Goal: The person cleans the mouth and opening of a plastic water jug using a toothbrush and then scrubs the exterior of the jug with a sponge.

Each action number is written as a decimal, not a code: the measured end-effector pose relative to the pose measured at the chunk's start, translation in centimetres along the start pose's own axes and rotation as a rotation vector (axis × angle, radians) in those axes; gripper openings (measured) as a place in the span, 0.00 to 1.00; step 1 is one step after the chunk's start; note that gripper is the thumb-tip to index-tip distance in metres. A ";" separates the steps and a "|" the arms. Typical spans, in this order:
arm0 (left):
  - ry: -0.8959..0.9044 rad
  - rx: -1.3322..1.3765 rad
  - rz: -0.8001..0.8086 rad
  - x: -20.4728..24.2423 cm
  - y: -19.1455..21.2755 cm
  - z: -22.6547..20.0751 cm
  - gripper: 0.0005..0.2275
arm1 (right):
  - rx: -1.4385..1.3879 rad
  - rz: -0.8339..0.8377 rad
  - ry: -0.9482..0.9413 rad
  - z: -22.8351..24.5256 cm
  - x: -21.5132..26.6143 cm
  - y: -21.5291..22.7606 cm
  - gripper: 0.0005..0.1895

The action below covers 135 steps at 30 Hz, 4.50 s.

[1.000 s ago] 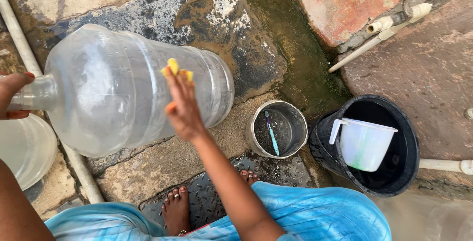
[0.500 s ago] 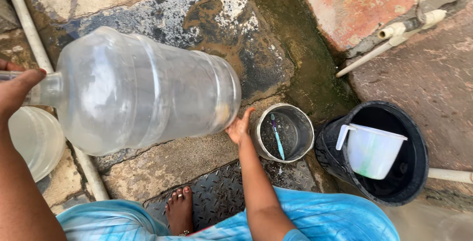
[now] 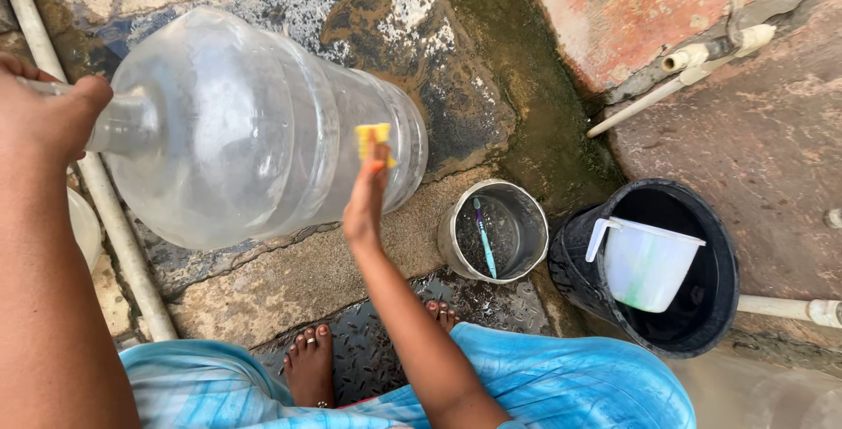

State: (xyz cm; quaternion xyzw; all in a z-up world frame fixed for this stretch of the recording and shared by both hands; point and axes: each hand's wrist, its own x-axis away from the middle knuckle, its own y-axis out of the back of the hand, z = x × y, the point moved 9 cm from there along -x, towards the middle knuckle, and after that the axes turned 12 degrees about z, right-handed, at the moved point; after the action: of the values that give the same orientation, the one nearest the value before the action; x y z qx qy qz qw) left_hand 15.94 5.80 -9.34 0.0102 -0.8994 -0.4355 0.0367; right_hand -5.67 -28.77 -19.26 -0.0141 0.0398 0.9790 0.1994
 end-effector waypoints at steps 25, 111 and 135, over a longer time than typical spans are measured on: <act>-0.311 -0.080 0.082 5.9 3.6 -8.9 0.11 | 0.426 0.156 0.140 5.7 -3.9 -2.0 0.54; -0.114 -0.131 -0.078 7.9 -5.6 4.0 0.15 | 0.346 -0.065 0.156 -4.4 -1.6 -0.7 0.53; 0.085 -0.715 0.727 41.6 -32.1 12.6 0.15 | 0.140 -0.480 -0.070 -9.4 -0.5 8.7 0.51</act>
State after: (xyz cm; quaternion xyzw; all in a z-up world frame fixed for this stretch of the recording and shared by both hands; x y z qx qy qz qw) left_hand -26.88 -6.38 -39.91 -0.2987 -0.6374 -0.6741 0.2236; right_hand -8.51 -37.78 -27.98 0.0248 0.0962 0.8983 0.4279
